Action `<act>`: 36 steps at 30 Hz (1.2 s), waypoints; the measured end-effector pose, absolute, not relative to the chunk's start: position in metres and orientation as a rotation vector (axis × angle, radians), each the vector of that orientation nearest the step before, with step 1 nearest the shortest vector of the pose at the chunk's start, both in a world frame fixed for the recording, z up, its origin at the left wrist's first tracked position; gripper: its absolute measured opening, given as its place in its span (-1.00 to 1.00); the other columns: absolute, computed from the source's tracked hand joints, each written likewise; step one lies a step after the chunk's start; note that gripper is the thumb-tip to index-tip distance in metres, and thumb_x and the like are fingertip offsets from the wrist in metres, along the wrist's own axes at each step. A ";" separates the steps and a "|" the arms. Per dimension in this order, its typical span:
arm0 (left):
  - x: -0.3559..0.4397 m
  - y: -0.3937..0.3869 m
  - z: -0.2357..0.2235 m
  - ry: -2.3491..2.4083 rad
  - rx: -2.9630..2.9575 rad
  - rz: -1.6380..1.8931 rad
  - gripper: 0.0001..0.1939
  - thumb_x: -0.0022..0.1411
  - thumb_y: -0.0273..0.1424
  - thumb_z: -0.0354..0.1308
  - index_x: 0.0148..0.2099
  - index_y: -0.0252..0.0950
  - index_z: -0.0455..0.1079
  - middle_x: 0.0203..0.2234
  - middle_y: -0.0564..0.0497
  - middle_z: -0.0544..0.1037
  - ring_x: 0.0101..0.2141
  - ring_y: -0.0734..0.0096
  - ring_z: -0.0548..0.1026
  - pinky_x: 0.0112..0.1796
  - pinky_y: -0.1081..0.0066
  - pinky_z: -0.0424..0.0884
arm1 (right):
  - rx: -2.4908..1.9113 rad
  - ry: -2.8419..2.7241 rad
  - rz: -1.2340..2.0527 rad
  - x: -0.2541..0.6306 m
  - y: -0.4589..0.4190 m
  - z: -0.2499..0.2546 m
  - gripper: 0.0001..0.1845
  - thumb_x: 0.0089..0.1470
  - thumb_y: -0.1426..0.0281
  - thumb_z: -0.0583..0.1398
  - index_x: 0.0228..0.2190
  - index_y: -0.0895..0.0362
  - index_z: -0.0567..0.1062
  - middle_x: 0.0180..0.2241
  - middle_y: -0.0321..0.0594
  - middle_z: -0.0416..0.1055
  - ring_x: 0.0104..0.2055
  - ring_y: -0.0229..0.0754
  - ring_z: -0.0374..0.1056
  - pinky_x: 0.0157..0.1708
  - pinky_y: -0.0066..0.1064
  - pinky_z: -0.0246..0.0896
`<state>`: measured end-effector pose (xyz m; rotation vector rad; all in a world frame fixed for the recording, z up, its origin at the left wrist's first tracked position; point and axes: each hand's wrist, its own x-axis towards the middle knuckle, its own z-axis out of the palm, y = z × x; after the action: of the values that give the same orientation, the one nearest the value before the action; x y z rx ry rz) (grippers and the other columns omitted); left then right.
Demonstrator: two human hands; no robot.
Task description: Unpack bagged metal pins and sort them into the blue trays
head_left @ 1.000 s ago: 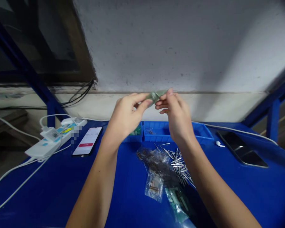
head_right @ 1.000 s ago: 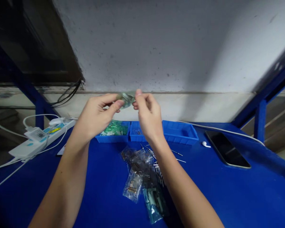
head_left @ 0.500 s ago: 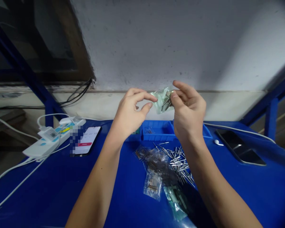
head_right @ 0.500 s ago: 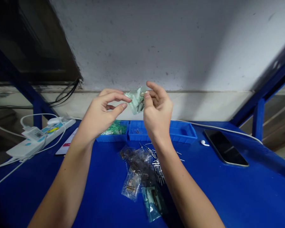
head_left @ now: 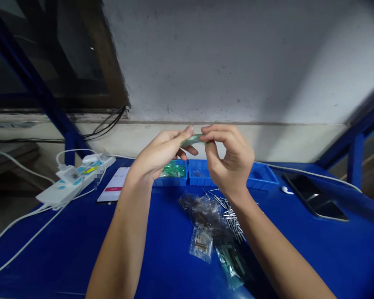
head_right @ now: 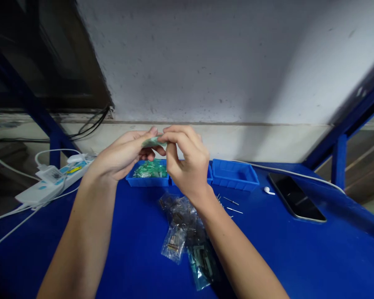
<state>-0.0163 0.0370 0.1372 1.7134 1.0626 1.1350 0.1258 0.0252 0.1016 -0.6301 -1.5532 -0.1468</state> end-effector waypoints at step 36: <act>0.001 -0.041 0.030 1.751 2.029 1.333 -0.70 0.26 -0.26 -0.07 -0.01 -0.03 0.36 -0.21 -0.03 0.48 -0.13 0.18 0.41 -0.17 0.14 0.40 | -1.344 -1.785 0.235 0.211 0.029 -0.003 -0.76 0.12 0.35 0.04 -0.36 0.13 0.49 -0.40 -0.17 0.44 -0.32 -0.14 0.33 -0.29 -0.31 0.21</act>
<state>0.0006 -0.0412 0.0298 2.0292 1.7507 1.3330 0.2108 0.0294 -0.0025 -1.3439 -1.7846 0.2353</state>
